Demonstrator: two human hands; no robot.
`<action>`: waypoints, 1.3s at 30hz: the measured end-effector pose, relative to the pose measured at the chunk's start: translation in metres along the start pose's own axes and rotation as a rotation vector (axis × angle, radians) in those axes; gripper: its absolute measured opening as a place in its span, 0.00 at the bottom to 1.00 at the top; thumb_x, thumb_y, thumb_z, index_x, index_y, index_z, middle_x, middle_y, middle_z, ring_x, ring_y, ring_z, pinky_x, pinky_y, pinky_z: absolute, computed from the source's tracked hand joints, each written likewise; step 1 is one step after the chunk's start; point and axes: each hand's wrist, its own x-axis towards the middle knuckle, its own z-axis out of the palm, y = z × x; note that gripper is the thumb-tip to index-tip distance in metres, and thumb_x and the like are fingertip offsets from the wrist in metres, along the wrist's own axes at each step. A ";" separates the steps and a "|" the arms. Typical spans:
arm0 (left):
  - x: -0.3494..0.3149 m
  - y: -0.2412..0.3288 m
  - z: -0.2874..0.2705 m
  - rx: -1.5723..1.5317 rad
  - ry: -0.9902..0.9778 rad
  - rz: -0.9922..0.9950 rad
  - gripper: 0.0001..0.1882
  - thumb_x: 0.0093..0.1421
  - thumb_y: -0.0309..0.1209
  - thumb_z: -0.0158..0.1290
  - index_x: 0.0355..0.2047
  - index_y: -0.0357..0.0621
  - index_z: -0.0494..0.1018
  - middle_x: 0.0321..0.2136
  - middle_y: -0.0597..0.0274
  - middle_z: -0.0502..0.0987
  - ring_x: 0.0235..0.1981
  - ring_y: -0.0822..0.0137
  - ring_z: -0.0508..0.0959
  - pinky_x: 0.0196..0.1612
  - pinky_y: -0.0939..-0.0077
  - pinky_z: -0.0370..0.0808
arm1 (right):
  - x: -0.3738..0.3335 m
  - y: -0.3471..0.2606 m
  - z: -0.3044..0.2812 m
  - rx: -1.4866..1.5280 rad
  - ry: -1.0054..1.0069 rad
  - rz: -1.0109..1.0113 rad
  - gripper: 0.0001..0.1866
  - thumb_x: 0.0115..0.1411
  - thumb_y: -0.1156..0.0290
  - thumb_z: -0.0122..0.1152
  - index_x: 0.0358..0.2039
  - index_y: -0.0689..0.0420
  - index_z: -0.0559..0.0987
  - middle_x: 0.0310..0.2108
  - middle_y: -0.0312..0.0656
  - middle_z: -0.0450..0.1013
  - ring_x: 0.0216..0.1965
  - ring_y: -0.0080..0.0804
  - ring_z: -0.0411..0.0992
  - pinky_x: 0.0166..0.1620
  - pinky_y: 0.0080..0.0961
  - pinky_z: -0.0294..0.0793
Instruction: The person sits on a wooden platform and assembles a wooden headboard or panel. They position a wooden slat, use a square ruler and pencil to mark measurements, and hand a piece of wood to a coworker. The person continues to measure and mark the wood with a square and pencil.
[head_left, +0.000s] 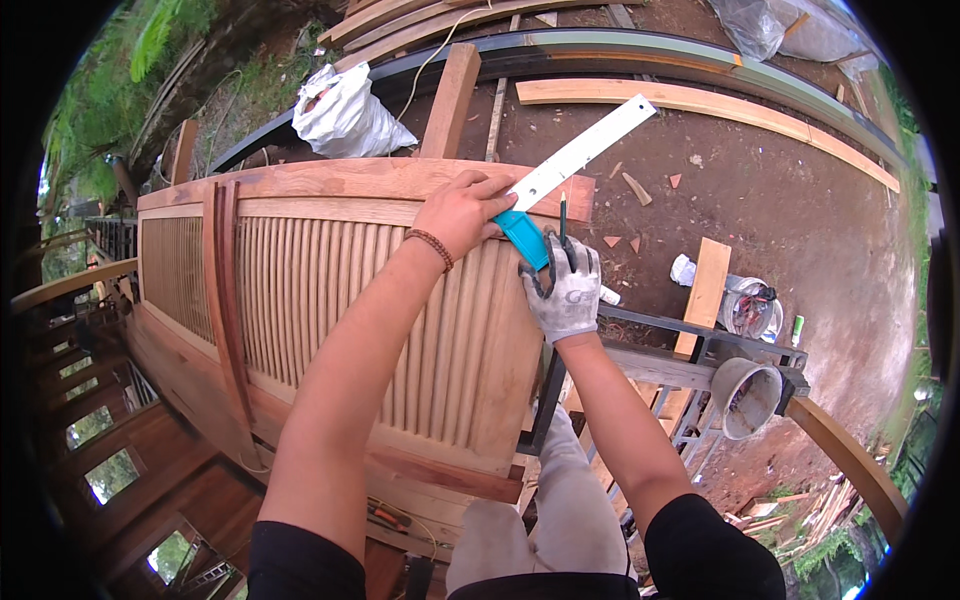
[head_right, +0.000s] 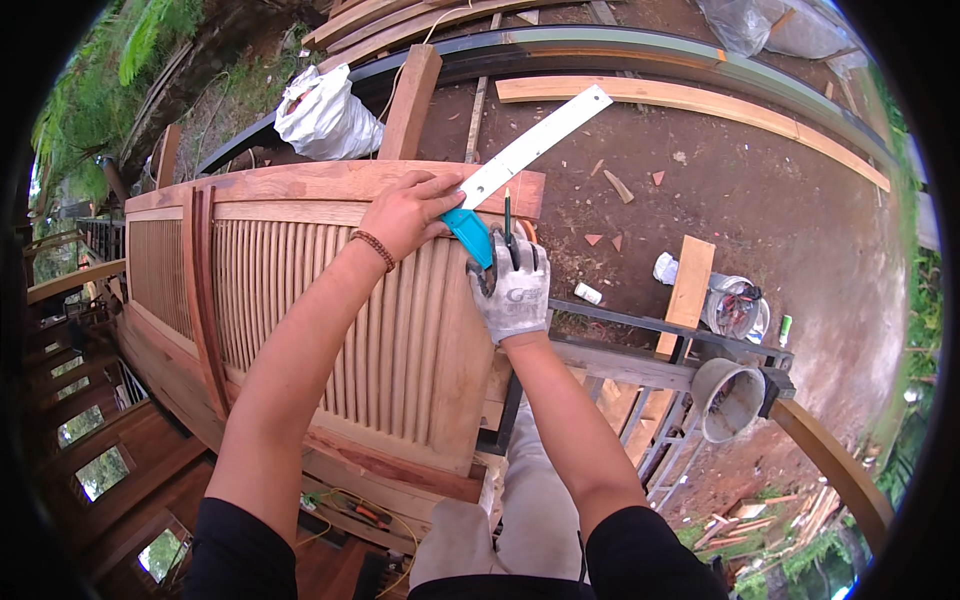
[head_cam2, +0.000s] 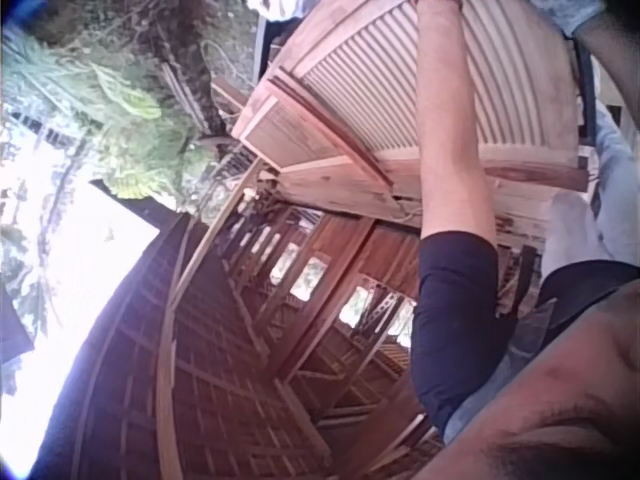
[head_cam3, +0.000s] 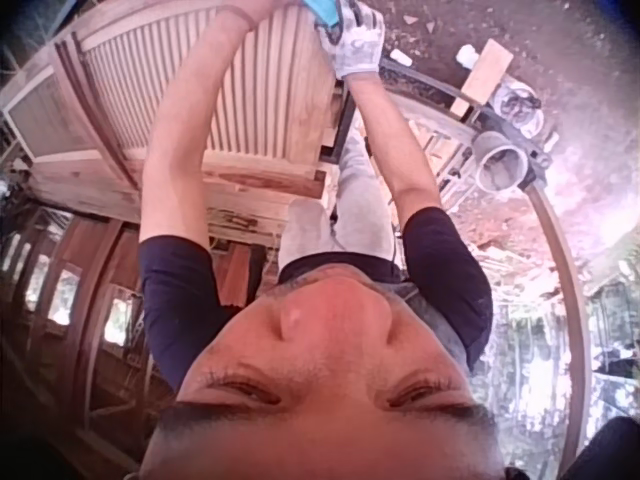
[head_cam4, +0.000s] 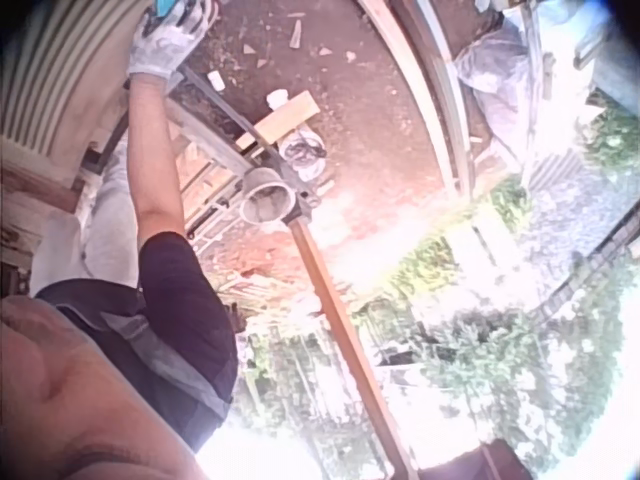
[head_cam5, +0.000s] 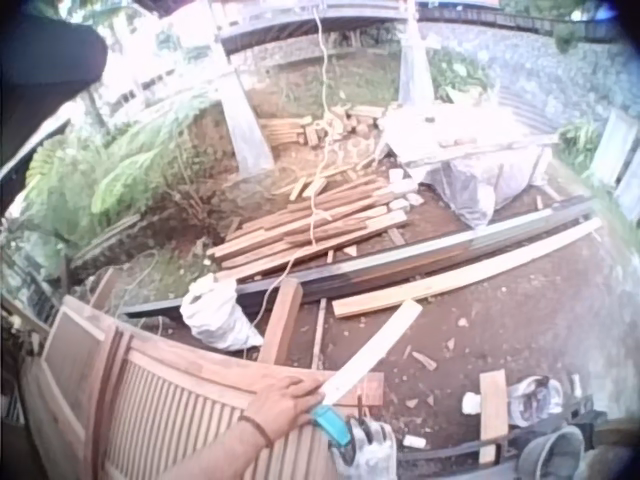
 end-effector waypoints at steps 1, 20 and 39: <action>-0.001 0.000 -0.001 0.007 0.002 -0.001 0.27 0.48 0.32 0.64 0.52 0.54 0.76 0.58 0.71 0.69 0.56 0.60 0.69 0.58 0.66 0.70 | 0.001 0.000 0.004 -0.035 0.006 -0.018 0.34 0.45 0.63 0.72 0.53 0.57 0.71 0.45 0.51 0.68 0.46 0.51 0.67 0.50 0.47 0.68; -0.002 0.004 0.002 0.024 0.032 -0.018 0.28 0.47 0.32 0.64 0.51 0.55 0.76 0.58 0.73 0.69 0.55 0.61 0.69 0.58 0.68 0.70 | 0.008 0.007 0.016 -0.052 0.049 -0.170 0.26 0.45 0.65 0.70 0.45 0.56 0.73 0.38 0.50 0.69 0.38 0.51 0.69 0.43 0.46 0.71; -0.004 0.004 -0.002 -0.029 -0.003 0.007 0.29 0.45 0.29 0.64 0.51 0.52 0.76 0.57 0.69 0.71 0.54 0.59 0.70 0.58 0.66 0.70 | 0.004 0.001 0.016 -0.084 -0.013 -0.113 0.28 0.47 0.60 0.70 0.48 0.55 0.73 0.41 0.49 0.69 0.44 0.51 0.68 0.49 0.48 0.68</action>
